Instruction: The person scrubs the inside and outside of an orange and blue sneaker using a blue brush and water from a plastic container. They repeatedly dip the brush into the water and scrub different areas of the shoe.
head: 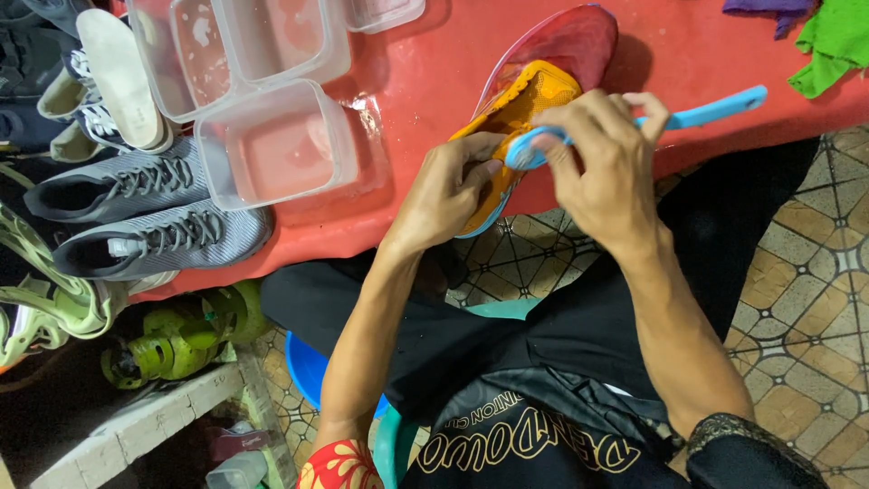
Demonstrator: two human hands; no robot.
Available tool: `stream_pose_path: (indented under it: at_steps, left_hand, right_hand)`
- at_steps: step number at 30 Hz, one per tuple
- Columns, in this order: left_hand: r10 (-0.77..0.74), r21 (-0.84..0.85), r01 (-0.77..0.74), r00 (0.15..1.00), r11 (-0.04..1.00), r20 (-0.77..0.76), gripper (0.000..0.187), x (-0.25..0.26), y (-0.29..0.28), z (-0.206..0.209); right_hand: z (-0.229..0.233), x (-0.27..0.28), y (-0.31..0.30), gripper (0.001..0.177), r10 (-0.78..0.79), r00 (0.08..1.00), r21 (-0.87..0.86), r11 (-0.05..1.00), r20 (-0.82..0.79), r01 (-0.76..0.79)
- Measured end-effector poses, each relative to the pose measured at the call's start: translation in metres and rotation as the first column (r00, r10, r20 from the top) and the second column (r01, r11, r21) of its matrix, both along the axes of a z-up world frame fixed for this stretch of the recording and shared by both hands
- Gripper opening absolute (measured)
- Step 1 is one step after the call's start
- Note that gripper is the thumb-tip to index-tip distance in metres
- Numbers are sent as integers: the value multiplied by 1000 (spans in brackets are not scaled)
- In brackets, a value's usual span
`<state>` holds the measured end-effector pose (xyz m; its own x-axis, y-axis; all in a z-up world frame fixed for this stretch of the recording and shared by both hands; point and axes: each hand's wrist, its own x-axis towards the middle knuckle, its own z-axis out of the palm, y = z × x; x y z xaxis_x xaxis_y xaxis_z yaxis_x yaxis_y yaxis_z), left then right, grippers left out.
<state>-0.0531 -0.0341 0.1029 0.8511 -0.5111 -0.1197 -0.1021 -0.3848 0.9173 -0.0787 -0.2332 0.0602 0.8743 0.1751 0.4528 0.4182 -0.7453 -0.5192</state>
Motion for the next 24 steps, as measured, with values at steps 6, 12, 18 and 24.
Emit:
stream_pose_path:
  at_steps: [6, 12, 18, 24]
  left_hand:
    - [-25, -47, 23, 998, 999, -50, 36, 1, 3, -2]
    - [-13, -69, 9, 999, 998, -52, 34, 1, 4, -6]
    - [-25, -103, 18, 998, 994, -62, 25, 0, 5, -3]
    - [-44, -201, 18, 991, 979, -125, 40, -1, 5, -7]
  right_hand:
    - [-7, 14, -5, 27, 37, 988, 17, 999, 149, -40]
    - [-25, 24, -11, 10, 102, 967, -14, 995, 235, -101]
    - [-31, 27, -11, 19, 101, 959, 11, 994, 263, -108]
    - [-19, 22, -7, 19, 110, 965, 15, 993, 239, -117]
